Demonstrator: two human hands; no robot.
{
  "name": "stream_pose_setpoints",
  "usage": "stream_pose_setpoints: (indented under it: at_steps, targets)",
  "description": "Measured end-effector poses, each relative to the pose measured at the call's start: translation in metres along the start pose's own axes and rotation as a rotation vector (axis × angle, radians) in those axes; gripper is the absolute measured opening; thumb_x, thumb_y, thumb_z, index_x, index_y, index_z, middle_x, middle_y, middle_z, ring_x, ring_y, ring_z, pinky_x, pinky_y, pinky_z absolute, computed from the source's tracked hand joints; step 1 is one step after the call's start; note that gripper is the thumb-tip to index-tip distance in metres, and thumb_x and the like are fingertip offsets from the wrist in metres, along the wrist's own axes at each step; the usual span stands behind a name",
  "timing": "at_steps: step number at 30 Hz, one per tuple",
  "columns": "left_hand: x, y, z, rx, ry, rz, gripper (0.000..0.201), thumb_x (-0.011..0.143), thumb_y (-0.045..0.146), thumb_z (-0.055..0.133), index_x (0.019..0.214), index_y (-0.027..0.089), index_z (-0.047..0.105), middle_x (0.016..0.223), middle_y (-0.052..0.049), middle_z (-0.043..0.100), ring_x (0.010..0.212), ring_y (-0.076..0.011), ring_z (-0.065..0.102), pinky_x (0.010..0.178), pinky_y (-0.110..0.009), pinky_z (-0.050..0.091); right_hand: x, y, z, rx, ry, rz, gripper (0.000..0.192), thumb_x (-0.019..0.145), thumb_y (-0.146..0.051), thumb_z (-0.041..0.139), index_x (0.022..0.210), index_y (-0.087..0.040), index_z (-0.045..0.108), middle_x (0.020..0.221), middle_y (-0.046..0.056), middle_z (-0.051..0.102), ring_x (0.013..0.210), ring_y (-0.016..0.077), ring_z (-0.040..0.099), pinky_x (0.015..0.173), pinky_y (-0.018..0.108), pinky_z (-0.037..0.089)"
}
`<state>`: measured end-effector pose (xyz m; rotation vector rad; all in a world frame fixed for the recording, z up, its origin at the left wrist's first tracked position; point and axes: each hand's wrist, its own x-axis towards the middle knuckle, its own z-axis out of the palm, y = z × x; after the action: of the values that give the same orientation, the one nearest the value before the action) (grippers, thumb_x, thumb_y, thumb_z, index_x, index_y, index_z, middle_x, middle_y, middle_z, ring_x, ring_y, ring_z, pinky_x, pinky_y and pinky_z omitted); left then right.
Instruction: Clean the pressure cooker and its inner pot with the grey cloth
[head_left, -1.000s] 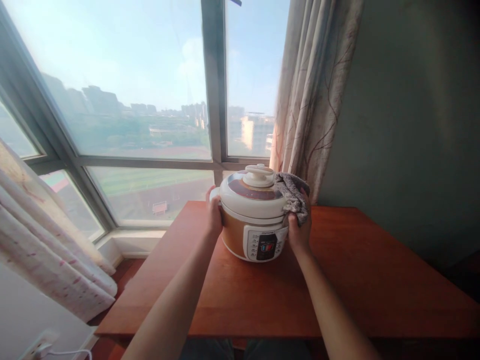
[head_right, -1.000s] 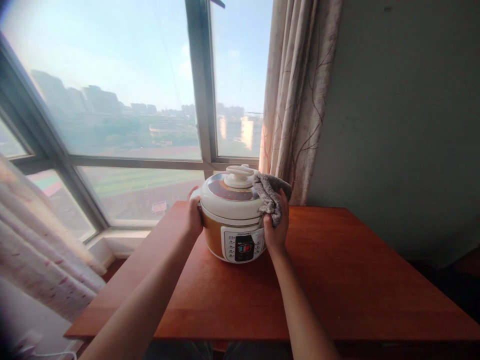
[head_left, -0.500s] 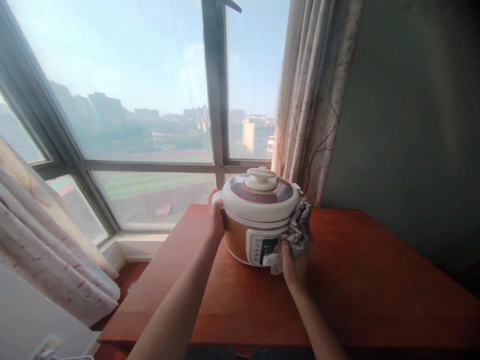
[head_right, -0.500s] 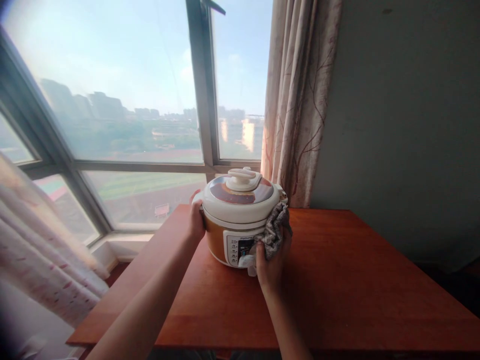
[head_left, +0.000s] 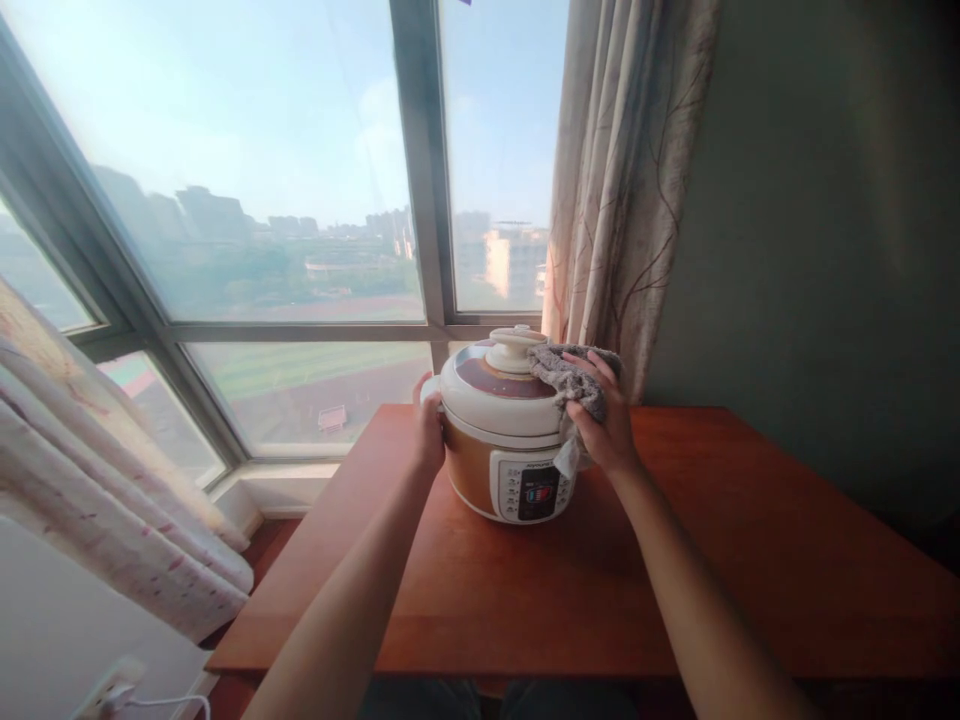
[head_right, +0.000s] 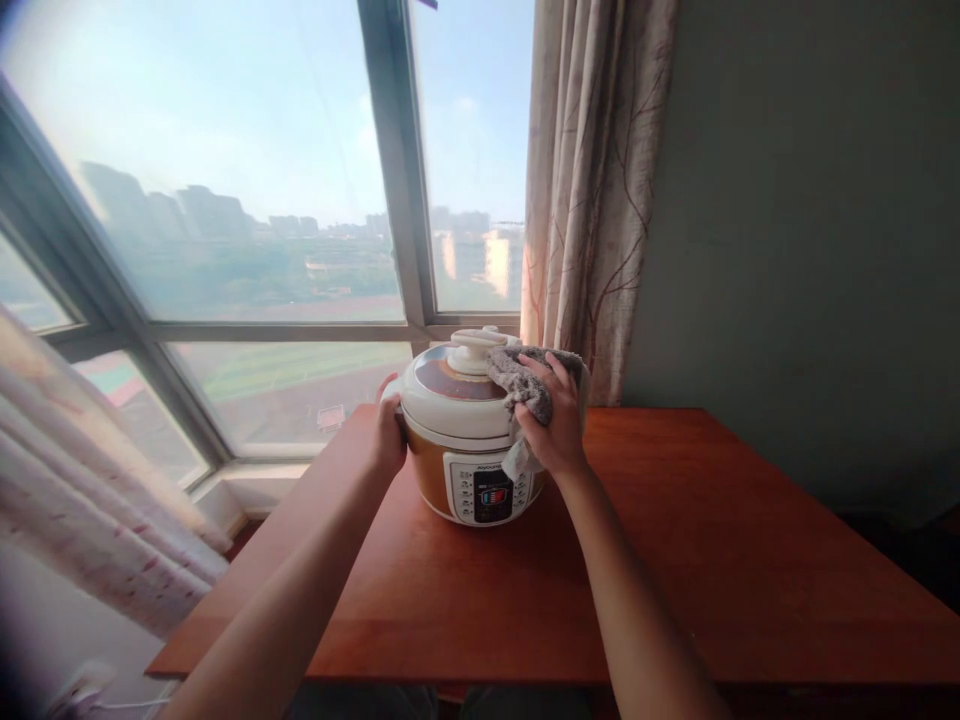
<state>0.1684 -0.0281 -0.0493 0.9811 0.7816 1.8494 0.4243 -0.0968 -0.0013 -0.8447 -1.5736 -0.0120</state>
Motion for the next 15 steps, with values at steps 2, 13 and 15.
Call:
stream_pose_setpoints:
  at_steps: [2, 13, 15]
  targets:
    - [-0.001, 0.004, 0.0, 0.014, 0.001, 0.002, 0.048, 0.077, 0.039, 0.065, 0.123, 0.025, 0.056, 0.103, -0.002, 0.066, 0.093, -0.0208, 0.06, 0.081, -0.031, 0.048, 0.001, 0.007, 0.001, 0.033, 0.103, 0.075, 0.047, 0.081, -0.027, 0.055, 0.126, -0.022, 0.065, 0.132, 0.007, 0.064, 0.138, 0.0284, 0.045, 0.119, 0.053, 0.028]
    - [-0.002, 0.0, 0.003, -0.02, 0.009, 0.034, 0.046, 0.078, 0.042, 0.063, 0.12, 0.024, 0.054, 0.099, -0.001, 0.064, 0.096, -0.0213, 0.059, 0.09, -0.033, 0.046, -0.107, -0.009, 0.046, 0.188, 0.497, 0.7, 0.054, 0.083, -0.052, 0.054, 0.12, -0.014, 0.066, 0.128, 0.015, 0.066, 0.125, 0.0316, 0.057, 0.109, 0.047, 0.042]
    - [-0.003, 0.001, 0.004, -0.021, 0.005, 0.042, 0.047, 0.078, 0.042, 0.063, 0.12, 0.024, 0.054, 0.101, -0.001, 0.064, 0.098, -0.022, 0.059, 0.093, -0.035, 0.046, -0.134, -0.011, 0.057, 0.188, 0.519, 0.807, 0.057, 0.083, -0.054, 0.055, 0.12, -0.013, 0.066, 0.126, 0.016, 0.067, 0.124, 0.0325, 0.058, 0.107, 0.048, 0.043]
